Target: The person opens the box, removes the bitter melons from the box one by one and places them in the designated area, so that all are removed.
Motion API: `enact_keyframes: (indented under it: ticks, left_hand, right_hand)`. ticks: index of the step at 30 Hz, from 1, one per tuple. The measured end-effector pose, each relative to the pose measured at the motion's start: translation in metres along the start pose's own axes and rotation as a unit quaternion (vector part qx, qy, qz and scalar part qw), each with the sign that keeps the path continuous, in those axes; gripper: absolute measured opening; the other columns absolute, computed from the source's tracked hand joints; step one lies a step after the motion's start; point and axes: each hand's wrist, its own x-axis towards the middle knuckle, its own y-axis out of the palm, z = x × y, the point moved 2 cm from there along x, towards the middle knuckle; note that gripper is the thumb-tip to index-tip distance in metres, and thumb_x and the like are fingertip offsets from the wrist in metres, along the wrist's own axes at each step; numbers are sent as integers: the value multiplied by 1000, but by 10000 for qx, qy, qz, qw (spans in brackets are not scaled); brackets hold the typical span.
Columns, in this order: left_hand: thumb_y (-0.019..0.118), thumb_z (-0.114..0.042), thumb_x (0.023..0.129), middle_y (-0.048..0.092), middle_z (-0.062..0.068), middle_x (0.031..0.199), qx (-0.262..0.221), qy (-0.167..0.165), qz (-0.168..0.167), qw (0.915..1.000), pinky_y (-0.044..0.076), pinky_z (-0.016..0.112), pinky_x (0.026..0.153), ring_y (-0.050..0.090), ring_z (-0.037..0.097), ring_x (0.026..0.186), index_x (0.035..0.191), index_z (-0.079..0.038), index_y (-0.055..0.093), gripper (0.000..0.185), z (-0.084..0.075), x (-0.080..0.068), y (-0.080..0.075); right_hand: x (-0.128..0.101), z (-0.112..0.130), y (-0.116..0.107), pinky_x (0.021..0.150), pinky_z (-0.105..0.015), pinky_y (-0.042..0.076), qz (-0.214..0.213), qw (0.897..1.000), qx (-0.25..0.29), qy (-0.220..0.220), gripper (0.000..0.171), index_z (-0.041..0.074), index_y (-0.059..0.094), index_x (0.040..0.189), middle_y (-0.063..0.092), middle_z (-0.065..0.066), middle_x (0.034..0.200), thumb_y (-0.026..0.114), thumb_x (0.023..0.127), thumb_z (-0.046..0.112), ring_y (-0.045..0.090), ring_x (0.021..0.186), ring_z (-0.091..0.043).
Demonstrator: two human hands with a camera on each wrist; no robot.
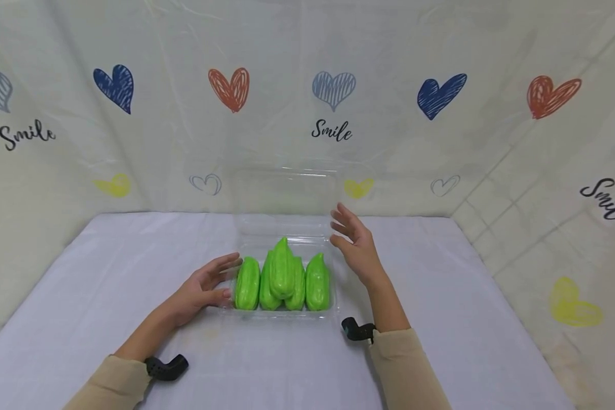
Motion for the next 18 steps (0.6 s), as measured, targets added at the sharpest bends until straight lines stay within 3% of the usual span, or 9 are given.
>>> enact_keyframes:
  ticks: [18]
  left_hand:
    - [64,-7,85,25,3,148,-9,72,3,10000,48,44,85,24,30,134,145,-18,25,72,0,1,-1]
  right_hand:
    - [0,-11,4,91,-24,43,306,9971,429,547,67,11,16,147,24,-15,148,52,91,1,33,129,-39]
